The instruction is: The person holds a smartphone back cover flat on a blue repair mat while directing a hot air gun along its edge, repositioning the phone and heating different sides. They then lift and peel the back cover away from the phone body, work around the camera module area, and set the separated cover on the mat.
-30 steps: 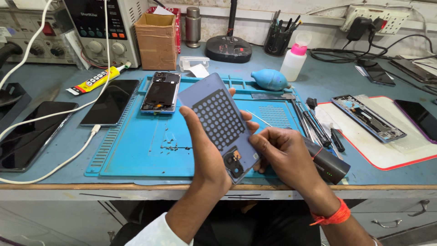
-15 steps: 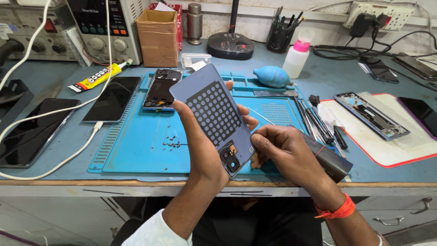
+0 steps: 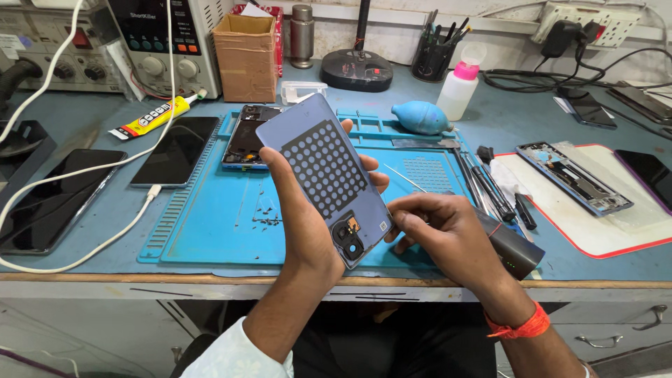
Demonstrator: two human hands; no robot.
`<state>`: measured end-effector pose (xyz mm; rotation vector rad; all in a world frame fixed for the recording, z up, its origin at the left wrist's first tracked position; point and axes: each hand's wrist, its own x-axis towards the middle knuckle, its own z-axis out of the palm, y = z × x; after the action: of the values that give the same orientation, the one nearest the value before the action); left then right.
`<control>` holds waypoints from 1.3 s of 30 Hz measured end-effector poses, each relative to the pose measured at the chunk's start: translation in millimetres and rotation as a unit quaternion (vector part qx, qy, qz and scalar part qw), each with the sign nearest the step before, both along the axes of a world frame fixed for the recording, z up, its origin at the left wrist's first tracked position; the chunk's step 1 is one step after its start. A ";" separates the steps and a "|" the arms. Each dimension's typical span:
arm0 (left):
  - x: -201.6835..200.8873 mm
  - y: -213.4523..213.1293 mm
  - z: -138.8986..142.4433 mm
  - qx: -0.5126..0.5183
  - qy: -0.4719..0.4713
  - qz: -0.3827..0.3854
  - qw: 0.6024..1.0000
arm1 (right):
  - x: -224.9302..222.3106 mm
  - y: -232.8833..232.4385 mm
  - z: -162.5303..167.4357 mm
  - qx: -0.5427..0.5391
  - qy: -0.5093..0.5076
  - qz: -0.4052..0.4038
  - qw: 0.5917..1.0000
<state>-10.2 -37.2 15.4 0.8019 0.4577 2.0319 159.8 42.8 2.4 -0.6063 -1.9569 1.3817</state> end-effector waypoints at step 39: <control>7.7 -1.4 -8.4 0.051 0.041 -0.005 0.998 | -4.3 -49.1 6.2 0.442 0.011 -0.109 0.890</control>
<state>-2.5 -38.6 7.0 0.9503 0.3966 2.0326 155.5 -6.3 8.6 -0.3357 -2.1414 0.2622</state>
